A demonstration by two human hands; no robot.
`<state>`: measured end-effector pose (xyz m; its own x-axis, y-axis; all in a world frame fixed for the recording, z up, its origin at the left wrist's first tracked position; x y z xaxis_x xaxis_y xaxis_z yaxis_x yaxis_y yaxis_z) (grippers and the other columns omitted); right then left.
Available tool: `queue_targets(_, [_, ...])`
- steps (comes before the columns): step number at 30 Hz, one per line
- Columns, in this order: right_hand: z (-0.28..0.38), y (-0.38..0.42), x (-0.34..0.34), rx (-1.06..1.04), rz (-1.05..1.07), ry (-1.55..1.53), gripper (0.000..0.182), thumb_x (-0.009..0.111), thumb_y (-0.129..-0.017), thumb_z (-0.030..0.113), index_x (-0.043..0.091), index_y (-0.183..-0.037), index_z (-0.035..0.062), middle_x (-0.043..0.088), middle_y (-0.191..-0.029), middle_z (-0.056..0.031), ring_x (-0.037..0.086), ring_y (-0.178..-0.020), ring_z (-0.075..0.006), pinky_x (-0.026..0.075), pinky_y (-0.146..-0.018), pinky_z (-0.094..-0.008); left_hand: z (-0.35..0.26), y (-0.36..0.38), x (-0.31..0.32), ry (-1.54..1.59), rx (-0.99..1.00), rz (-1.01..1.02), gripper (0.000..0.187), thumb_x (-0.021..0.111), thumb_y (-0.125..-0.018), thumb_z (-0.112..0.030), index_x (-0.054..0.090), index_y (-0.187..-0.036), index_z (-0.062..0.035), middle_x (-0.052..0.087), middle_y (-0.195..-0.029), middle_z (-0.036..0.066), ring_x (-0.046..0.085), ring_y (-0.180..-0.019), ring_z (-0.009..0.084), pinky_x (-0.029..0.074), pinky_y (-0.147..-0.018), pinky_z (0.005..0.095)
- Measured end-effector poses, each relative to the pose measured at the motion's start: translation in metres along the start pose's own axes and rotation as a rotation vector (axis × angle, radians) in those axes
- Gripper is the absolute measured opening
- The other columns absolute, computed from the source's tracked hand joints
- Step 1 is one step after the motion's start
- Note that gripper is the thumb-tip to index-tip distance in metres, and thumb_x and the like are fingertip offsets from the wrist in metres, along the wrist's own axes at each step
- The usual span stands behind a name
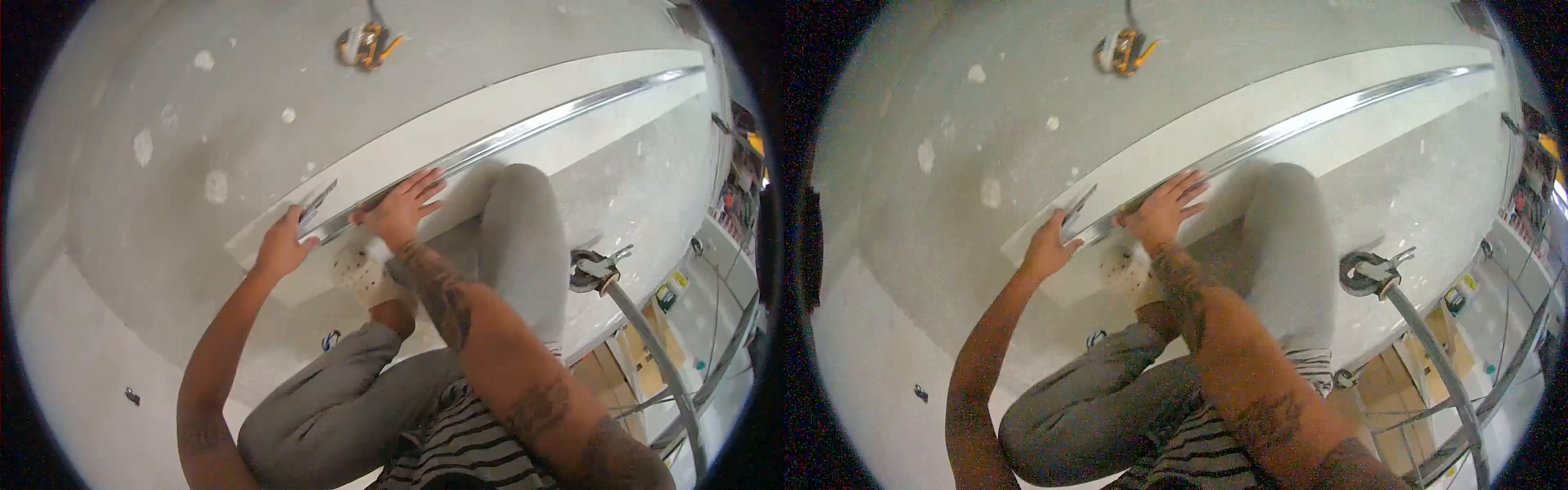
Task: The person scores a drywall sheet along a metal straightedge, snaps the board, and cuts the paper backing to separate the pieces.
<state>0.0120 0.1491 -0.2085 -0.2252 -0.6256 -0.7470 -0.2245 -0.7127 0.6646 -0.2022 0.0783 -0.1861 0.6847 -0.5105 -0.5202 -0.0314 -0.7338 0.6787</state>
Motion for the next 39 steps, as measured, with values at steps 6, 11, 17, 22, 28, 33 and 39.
queue_targets(6, [-0.008,0.002,-0.001,-0.040,0.040,-0.135,0.150,0.089,-0.047,0.048,-0.009,-0.139,-0.0172,-0.010,-0.148,-0.0366,-0.011,-0.137,-0.0546,0.004,-0.105,-0.0699,-0.002,-0.019,0.057,-0.077,-0.062,-0.057,0.047,0.074,-0.075,-0.012,0.047,-0.112,-0.0016,0.061,-0.109,0.022,0.057,-0.105,0.0406,0.045,-0.087,0.0469])
queue_targets(11, [-0.013,-0.001,-0.004,-0.082,0.067,-0.104,0.142,0.087,-0.052,0.046,-0.004,-0.138,-0.0202,-0.013,-0.147,-0.0386,-0.006,-0.136,-0.0570,0.015,-0.108,-0.0641,-0.017,-0.016,0.048,-0.086,-0.151,-0.179,0.045,0.076,-0.073,-0.012,0.047,-0.106,-0.0021,0.061,-0.109,0.021,0.058,-0.102,0.0410,0.046,-0.085,0.0476])
queue_targets(17, [-0.071,-0.052,-0.159,-0.603,0.040,-0.371,0.047,0.072,-0.078,0.042,0.066,-0.112,0.0106,0.069,-0.087,-0.0131,0.066,-0.084,-0.0248,0.051,-0.079,-0.0373,-0.012,-0.019,0.048,-0.168,-0.134,-0.192,0.044,0.077,-0.071,-0.013,0.048,-0.102,-0.0028,0.063,-0.107,0.020,0.059,-0.100,0.0412,0.046,-0.084,0.0474])
queue_targets(22, [-0.210,-0.204,-0.245,-0.154,-0.423,0.100,0.115,0.072,-0.064,0.068,0.030,-0.139,-0.0083,0.030,-0.143,-0.0327,0.025,-0.138,-0.0423,0.031,-0.106,-0.0567,-0.015,-0.016,0.047,-0.140,-0.177,-0.186,0.044,0.077,-0.071,-0.014,0.049,-0.102,-0.0033,0.063,-0.107,0.019,0.059,-0.100,0.0401,0.046,-0.083,0.0471])
queue_targets(28, [-0.198,-0.221,-0.238,-0.192,-0.201,0.194,0.139,0.078,-0.053,0.069,0.011,-0.141,-0.0149,0.009,-0.150,-0.0340,0.000,-0.142,-0.0450,0.007,-0.109,-0.0653,-0.016,-0.019,0.047,-0.137,-0.184,-0.191,0.045,0.078,-0.071,-0.018,0.049,-0.103,-0.0041,0.063,-0.105,0.019,0.059,-0.100,0.0390,0.046,-0.083,0.0467])
queue_targets(33, [-0.193,-0.225,-0.230,-0.087,-0.143,0.186,0.149,0.080,-0.045,0.071,0.007,-0.142,-0.0153,0.009,-0.150,-0.0345,0.000,-0.143,-0.0424,0.009,-0.108,-0.0654,-0.017,-0.020,0.047,-0.151,-0.216,-0.174,0.044,0.078,-0.071,-0.018,0.049,-0.101,-0.0034,0.064,-0.103,0.019,0.060,-0.099,0.0390,0.046,-0.083,0.0468])
queue_targets(39, [-0.203,-0.239,-0.222,-0.065,-0.103,0.159,0.152,0.084,-0.043,0.064,0.002,-0.140,-0.0177,0.006,-0.150,-0.0353,-0.003,-0.143,-0.0427,0.018,-0.106,-0.0665,-0.026,-0.023,0.045,-0.143,-0.213,-0.091,0.043,0.076,-0.074,-0.017,0.049,-0.104,-0.0026,0.063,-0.107,0.021,0.060,-0.099,0.0402,0.047,-0.084,0.0457])
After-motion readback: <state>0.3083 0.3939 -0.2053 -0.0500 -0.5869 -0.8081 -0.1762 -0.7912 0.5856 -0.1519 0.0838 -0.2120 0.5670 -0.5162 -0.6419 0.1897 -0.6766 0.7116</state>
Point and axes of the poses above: each hand's wrist, its own y-axis away from the middle knuckle, its own x-axis out of the palm, z = x × y, the point moved 7 cm from there along -y, towards the middle knuckle
